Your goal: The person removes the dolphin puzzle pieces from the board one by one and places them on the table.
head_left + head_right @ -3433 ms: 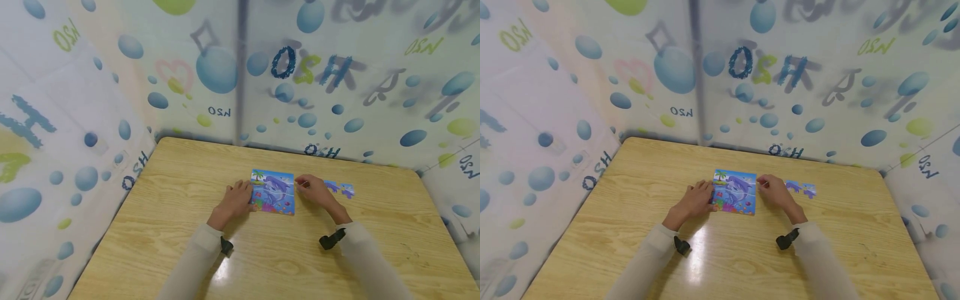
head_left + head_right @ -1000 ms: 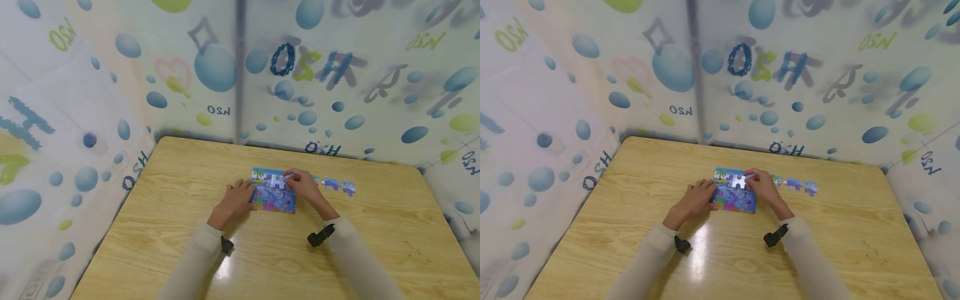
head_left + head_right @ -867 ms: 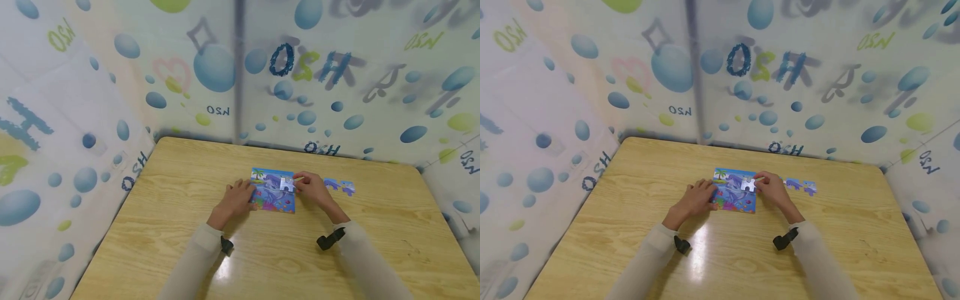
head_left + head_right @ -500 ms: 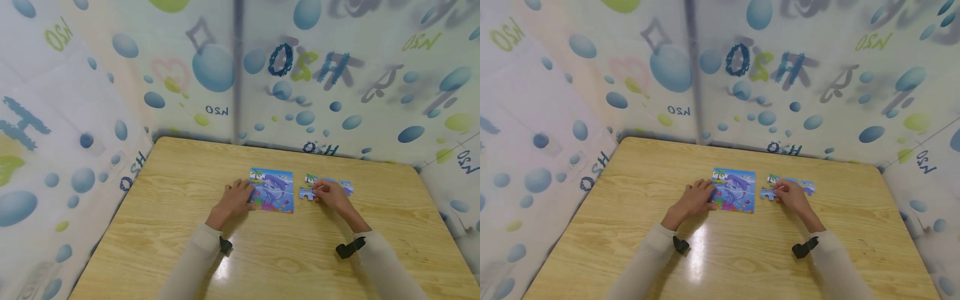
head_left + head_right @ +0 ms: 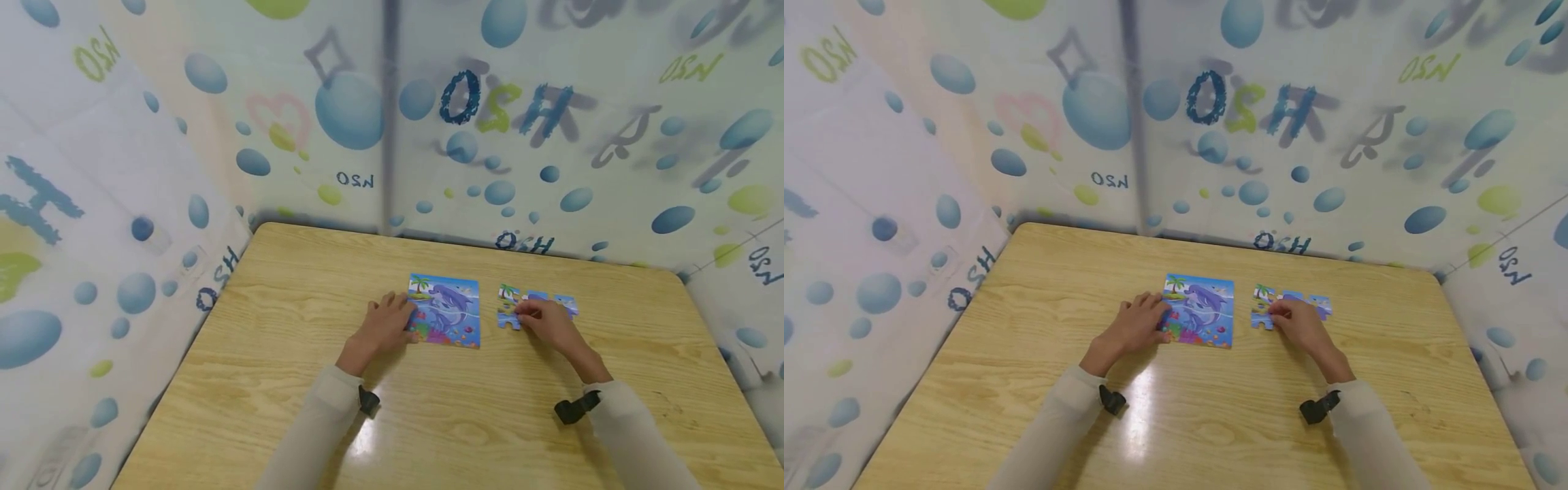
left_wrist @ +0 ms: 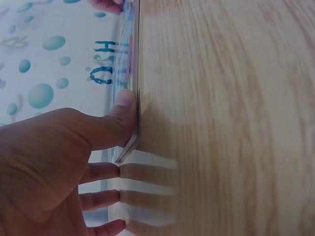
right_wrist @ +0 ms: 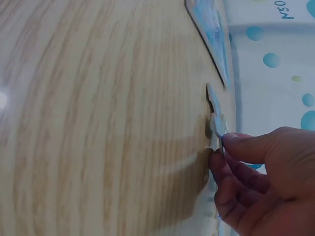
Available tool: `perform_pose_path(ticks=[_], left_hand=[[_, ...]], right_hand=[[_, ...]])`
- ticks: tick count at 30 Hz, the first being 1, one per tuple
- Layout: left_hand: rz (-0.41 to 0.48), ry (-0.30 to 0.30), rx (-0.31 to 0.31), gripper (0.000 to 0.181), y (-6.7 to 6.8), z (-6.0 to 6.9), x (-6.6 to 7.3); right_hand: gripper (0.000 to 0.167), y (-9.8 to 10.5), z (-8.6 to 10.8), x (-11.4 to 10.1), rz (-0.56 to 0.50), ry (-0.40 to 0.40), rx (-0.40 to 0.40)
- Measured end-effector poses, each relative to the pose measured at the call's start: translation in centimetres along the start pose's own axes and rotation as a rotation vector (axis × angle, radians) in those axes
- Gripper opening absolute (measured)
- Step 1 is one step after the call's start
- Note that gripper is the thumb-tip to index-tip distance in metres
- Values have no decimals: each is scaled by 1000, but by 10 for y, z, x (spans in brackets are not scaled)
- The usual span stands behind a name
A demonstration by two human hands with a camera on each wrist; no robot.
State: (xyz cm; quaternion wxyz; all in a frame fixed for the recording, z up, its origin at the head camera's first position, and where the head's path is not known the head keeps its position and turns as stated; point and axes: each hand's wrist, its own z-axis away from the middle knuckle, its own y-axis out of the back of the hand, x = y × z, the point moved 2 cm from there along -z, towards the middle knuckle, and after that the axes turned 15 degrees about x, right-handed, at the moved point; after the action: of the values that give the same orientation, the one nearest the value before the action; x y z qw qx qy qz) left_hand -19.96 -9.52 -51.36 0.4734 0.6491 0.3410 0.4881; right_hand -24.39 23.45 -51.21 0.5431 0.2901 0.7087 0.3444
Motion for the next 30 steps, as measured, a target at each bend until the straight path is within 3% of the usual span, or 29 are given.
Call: perform_pose_path(ticks=[5, 10, 16, 21, 24, 30], left_hand=[[-6, -1, 2, 61, -1, 0, 0], [1, -6, 9, 60, -1, 0, -1], [11, -1, 5, 60, 0, 1, -1], [14, 4, -1, 60, 0, 1, -1], [16, 6, -6, 60, 0, 1, -1], [10, 5, -11, 61, -2, -1, -2]], right_hand=[[11, 1, 1, -1, 68, 94, -23], [14, 1, -3, -8, 59, 88, -6], [28, -17, -12, -36, -35, 91, -51], [33, -39, -17, -67, -61, 161, -110], [46, -52, -18, -82, -32, 172, -158], [89, -73, -22, -97, 98, 103, -269]])
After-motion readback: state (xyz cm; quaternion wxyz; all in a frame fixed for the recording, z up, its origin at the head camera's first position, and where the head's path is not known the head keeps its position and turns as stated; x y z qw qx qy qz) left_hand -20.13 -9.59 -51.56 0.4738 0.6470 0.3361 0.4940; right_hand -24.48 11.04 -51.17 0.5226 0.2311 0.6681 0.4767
